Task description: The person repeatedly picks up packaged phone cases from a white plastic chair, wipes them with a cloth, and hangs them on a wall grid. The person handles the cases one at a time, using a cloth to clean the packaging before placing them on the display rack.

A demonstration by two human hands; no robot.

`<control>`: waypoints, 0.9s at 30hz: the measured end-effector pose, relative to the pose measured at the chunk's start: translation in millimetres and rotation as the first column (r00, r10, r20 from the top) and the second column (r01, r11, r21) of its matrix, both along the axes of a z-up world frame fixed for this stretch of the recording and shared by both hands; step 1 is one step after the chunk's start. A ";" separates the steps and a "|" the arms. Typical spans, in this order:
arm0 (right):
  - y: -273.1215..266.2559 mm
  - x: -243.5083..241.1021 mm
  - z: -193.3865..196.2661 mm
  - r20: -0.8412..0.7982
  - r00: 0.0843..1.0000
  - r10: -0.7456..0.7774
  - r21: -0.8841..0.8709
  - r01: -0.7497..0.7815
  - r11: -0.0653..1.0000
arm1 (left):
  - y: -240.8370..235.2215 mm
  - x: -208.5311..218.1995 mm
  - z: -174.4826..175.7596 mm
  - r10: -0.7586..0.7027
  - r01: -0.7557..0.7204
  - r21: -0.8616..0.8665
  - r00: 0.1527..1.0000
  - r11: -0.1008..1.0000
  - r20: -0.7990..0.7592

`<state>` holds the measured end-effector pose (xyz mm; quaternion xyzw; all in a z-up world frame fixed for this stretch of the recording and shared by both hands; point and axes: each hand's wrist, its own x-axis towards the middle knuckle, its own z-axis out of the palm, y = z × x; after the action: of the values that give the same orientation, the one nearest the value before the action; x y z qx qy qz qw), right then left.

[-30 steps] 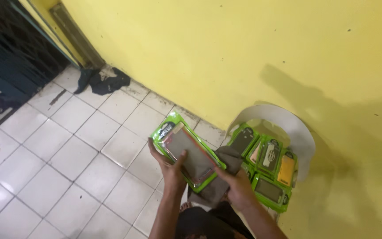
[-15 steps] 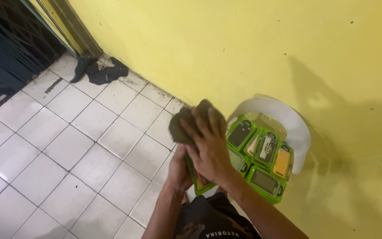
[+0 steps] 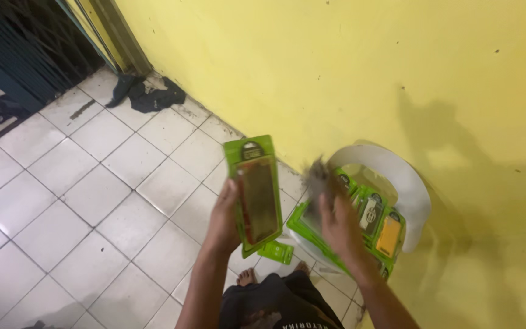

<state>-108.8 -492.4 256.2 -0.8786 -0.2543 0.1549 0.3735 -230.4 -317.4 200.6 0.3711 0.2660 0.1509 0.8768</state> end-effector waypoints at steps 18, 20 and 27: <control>7.9 -26.2 -61.2 -0.056 0.961 0.270 0.407 -0.225 0.885 | -42.6 9.3 0.7 -0.076 -0.014 0.393 0.974 0.920 0.213; 7.3 -39.6 -75.0 0.166 0.925 0.341 0.561 -0.373 0.740 | -52.5 13.5 4.8 -0.077 -0.152 0.382 0.849 0.912 0.522; -23.1 -1.5 -102.2 -0.600 0.788 0.135 0.494 0.233 0.838 | -28.6 2.3 -16.7 0.089 0.025 0.584 0.982 0.812 -0.165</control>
<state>-110.3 -515.5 154.0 -0.6434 -0.1283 0.3423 0.6725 -228.1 -346.0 183.9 0.6296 0.2933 0.2049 0.6896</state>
